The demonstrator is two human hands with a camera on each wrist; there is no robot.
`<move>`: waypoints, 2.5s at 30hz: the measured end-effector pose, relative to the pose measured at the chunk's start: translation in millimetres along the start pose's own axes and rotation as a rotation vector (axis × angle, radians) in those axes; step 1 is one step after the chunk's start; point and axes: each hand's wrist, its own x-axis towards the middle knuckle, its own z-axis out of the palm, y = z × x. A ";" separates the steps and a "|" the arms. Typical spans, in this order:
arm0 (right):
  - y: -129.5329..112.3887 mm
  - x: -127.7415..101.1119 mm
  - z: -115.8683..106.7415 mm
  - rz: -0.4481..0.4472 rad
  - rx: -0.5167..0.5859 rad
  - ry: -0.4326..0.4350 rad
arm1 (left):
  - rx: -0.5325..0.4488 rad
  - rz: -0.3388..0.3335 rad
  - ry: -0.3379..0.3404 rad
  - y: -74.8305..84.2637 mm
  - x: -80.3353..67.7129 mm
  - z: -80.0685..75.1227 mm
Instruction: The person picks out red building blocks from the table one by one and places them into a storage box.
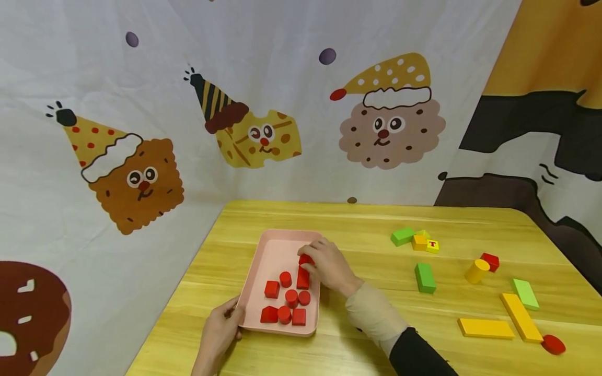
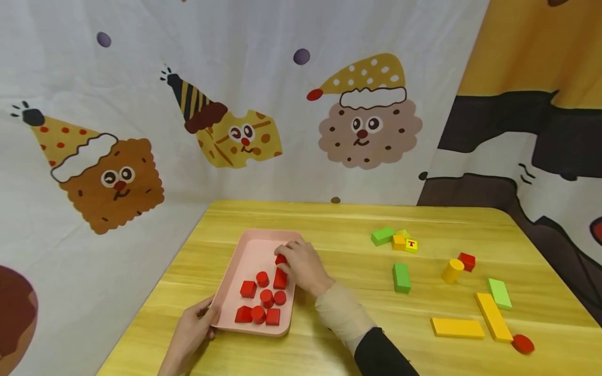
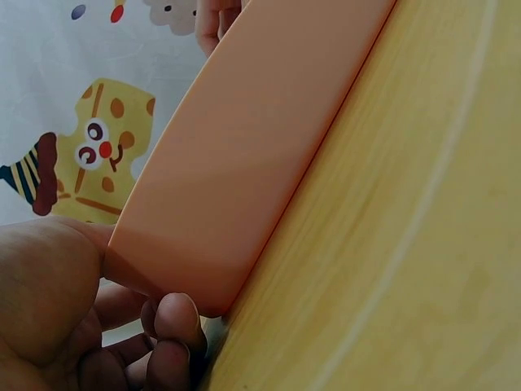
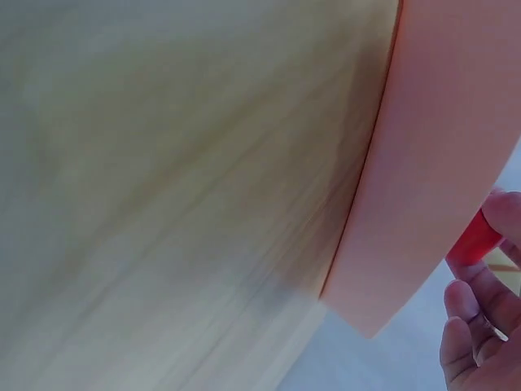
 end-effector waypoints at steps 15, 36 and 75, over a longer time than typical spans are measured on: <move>-13.3 7.5 18.0 0.055 -0.002 -0.081 | -0.012 0.005 -0.005 0.4 -1.3 0.2; -20.7 19.0 24.9 0.065 -0.002 -0.182 | -0.043 0.032 0.015 -0.5 -0.9 1.9; -2.5 -4.4 -0.8 0.127 0.030 -0.084 | -0.022 0.004 0.004 1.5 -0.8 0.7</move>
